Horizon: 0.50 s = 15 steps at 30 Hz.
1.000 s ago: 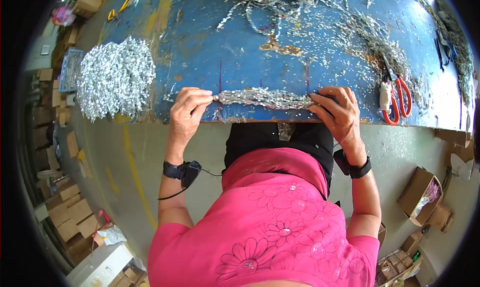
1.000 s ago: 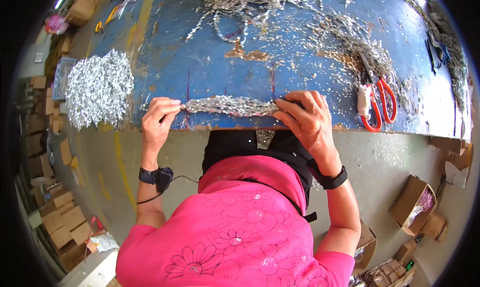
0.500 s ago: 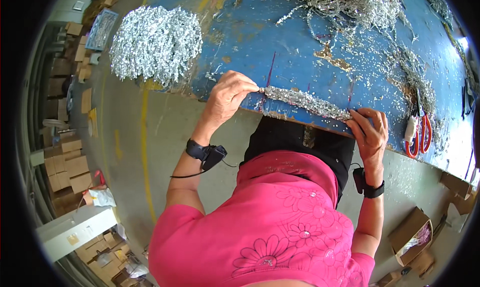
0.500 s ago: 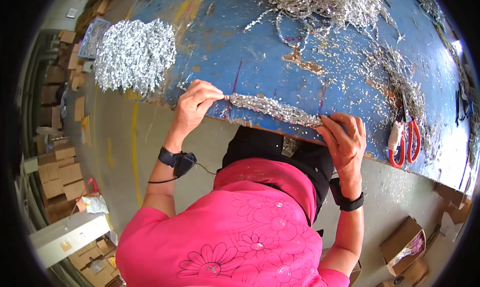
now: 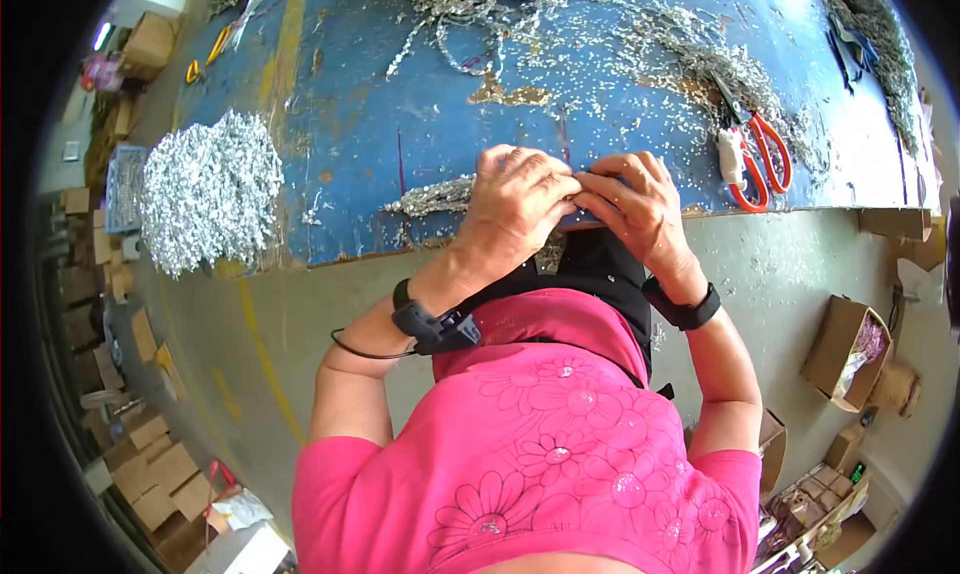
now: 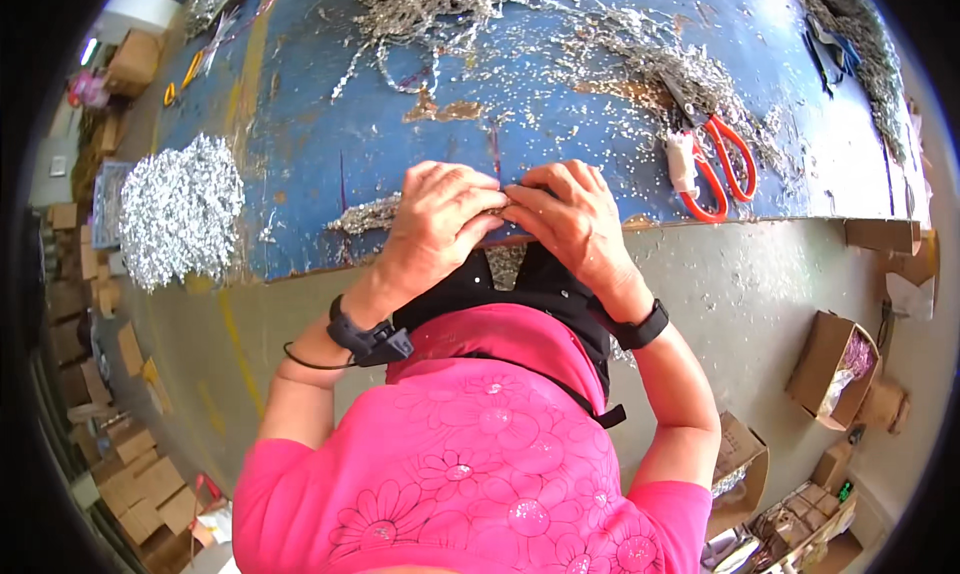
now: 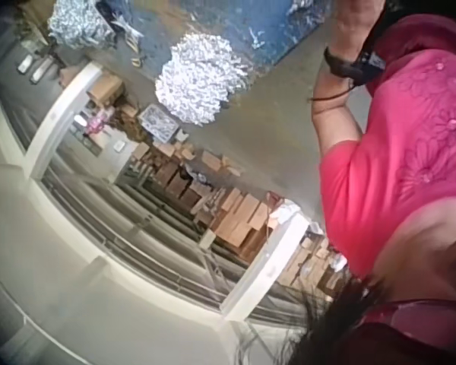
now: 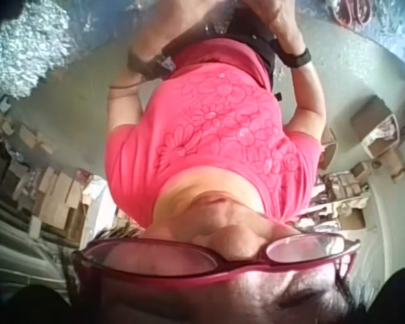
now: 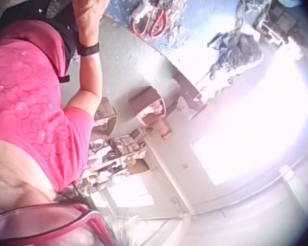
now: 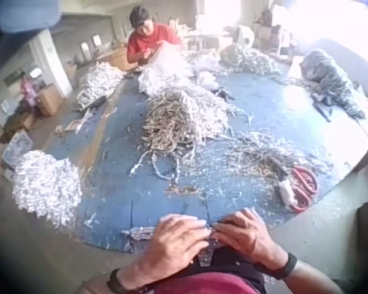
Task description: Trimming long strips of silver shredded material to a specific length using scissors at a workbench.
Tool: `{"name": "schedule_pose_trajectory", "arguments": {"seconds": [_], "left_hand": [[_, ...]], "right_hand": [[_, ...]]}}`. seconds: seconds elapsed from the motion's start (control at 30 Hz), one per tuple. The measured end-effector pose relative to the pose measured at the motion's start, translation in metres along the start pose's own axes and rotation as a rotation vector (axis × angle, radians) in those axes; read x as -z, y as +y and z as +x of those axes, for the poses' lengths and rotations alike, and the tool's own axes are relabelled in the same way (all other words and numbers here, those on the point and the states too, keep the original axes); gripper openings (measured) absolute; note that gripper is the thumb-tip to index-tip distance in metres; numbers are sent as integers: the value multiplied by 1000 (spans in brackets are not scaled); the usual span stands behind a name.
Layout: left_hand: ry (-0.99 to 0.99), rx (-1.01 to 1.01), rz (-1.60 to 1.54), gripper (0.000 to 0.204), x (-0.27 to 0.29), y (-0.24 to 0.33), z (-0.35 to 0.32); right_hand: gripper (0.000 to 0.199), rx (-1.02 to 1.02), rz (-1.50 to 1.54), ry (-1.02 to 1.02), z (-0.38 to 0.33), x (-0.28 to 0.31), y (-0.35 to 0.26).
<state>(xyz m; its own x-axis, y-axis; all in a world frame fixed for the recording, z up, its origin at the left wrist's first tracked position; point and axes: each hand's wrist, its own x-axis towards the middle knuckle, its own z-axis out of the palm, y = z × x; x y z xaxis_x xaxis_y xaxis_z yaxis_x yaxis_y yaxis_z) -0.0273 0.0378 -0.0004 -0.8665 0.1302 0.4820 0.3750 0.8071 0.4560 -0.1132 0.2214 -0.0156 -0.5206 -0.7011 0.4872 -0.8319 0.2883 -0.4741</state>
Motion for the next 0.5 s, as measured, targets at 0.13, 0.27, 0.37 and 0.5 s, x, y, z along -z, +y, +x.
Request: {"name": "schedule_pose_trajectory", "arguments": {"seconds": [0.13, 0.27, 0.37, 0.5], "left_hand": [[-13, 55, -46, 17, -14, -5, -3], [33, 44, -9, 15, -11, -5, -5], [88, 87, 25, 14, -12, 2, -11], [145, 36, -82, 6, -26, -2, -10]], "right_hand": [[24, -17, -1, -16, 0, 4, 2], [36, -94, -133, 125, -1, 41, 9], [38, -279, -348, 395, -38, 85, 59], [32, -482, -373, 138, -93, 116, 91]]}}
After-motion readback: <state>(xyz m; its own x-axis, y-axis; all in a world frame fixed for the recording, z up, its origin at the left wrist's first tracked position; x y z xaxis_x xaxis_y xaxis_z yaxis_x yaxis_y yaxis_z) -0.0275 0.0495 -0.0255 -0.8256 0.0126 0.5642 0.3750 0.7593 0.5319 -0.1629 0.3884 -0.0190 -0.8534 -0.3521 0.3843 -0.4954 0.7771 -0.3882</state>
